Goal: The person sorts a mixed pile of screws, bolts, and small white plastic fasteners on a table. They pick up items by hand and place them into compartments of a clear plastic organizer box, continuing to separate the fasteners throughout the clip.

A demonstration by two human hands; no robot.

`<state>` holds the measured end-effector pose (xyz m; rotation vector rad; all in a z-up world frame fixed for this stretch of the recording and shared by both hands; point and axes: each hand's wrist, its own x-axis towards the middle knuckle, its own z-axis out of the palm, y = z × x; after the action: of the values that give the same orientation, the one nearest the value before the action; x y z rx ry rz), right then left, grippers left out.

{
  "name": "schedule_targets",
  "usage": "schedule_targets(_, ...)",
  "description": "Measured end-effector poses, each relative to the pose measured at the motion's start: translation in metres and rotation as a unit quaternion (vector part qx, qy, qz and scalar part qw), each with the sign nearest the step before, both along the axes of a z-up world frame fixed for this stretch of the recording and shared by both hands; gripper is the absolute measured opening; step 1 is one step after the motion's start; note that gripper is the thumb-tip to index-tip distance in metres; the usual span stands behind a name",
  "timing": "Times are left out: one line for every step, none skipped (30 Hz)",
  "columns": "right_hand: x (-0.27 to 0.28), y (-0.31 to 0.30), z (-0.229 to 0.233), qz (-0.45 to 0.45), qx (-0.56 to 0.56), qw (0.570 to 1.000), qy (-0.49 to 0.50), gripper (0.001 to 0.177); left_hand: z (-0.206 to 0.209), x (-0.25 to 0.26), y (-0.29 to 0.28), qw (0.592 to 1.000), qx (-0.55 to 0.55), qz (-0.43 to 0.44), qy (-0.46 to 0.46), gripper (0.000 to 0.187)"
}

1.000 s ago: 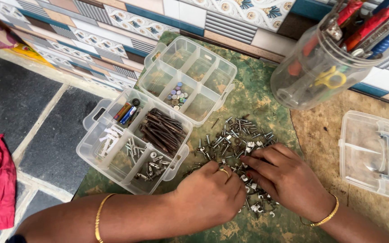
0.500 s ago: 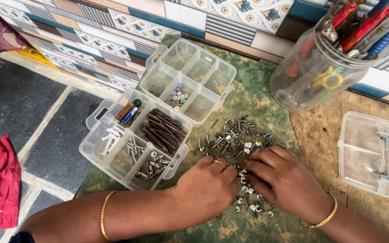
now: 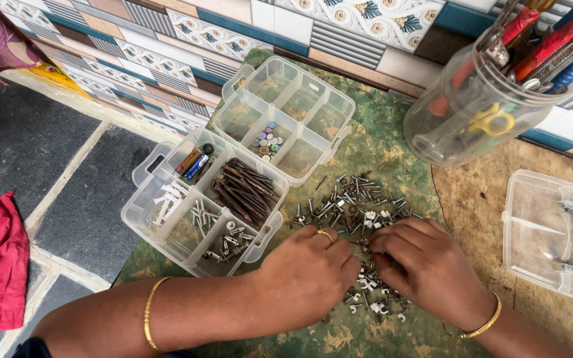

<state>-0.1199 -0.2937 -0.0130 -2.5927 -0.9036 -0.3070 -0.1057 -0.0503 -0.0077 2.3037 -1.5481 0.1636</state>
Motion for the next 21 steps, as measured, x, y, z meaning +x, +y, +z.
schedule_targets(0.0,0.0,-0.001,-0.003,0.016,1.0,-0.005,0.021,0.002,0.002,0.002,1.0,-0.018,0.002,-0.005,0.039)
schedule_targets(0.001,-0.001,-0.001,-0.007,0.032,0.999,-0.01,0.021,0.005,0.003,0.003,0.999,-0.03,0.009,-0.005,0.033)
schedule_targets(0.001,-0.001,-0.001,-0.009,0.048,0.999,-0.016,0.02,0.007,0.004,0.005,0.999,-0.042,0.017,-0.005,0.027)
schedule_targets(0.0,0.0,-0.002,-0.014,0.057,0.998,-0.007,0.021,0.009,0.005,0.007,0.998,-0.055,0.024,-0.005,0.021)
schedule_targets(0.0,0.0,-0.002,-0.018,0.066,0.998,0.001,0.022,0.011,0.007,0.008,0.998,-0.06,0.026,-0.005,0.021)
schedule_targets(0.0,0.0,-0.001,-0.022,0.074,0.997,0.009,0.023,0.013,0.009,0.009,0.997,-0.066,0.028,-0.004,0.021)
schedule_targets(-0.001,0.001,-0.001,-0.031,0.071,0.997,0.018,0.023,0.014,0.01,0.009,0.997,-0.072,0.031,-0.003,0.021)
schedule_targets(-0.001,0.001,-0.001,-0.04,0.068,0.996,0.027,0.023,0.015,0.011,0.01,0.996,-0.08,0.032,-0.004,0.021)
schedule_targets(-0.001,0.002,-0.001,-0.05,0.065,0.996,0.037,0.024,0.015,0.012,0.01,0.996,-0.087,0.033,-0.003,0.021)
schedule_targets(-0.001,0.002,-0.001,-0.042,0.059,0.997,0.029,0.023,0.015,0.012,0.011,0.995,-0.095,0.035,-0.003,0.021)
schedule_targets(-0.001,0.002,0.0,-0.034,0.053,0.998,0.021,0.022,0.014,0.012,0.011,0.994,-0.104,0.036,-0.001,0.022)
schedule_targets(0.0,0.003,0.001,-0.027,0.048,0.998,0.013,0.022,0.014,0.013,0.01,0.993,-0.114,0.038,0.0,0.022)
schedule_targets(-0.001,0.003,0.001,-0.019,0.046,0.999,0.011,0.02,0.014,0.013,0.01,0.992,-0.123,0.038,0.002,0.022)
schedule_targets(-0.001,0.004,0.002,-0.011,0.044,0.999,0.008,0.019,0.014,0.014,0.009,0.991,-0.128,0.041,0.001,0.022)
schedule_targets(-0.001,0.004,0.002,-0.003,0.042,0.999,0.006,0.017,0.013,0.014,0.009,0.99,-0.133,0.044,0.001,0.023)
schedule_targets(-0.002,0.005,0.002,0.004,0.036,0.999,0.0,0.018,0.013,0.014,0.009,0.989,-0.138,0.047,0.0,0.023)
schedule_targets(-0.002,0.007,0.001,0.012,0.03,0.999,-0.006,0.019,0.013,0.014,0.008,0.989,-0.142,0.047,0.003,0.023)
schedule_targets(-0.003,0.008,0.001,0.02,0.024,0.999,-0.012,0.019,0.012,0.014,0.008,0.988,-0.146,0.048,0.006,0.023)
schedule_targets(-0.003,0.009,0.0,0.018,0.027,0.999,-0.008,0.019,0.012,0.014,0.008,0.988,-0.15,0.048,0.009,0.024)
schedule_targets(-0.002,0.01,-0.001,0.017,0.03,0.999,-0.005,0.018,0.011,0.014,0.007,0.987,-0.153,0.049,0.01,0.024)
schedule_targets(-0.002,0.01,-0.001,0.015,0.032,0.999,-0.001,0.018,0.011,0.014,0.007,0.986,-0.156,0.05,0.012,0.025)
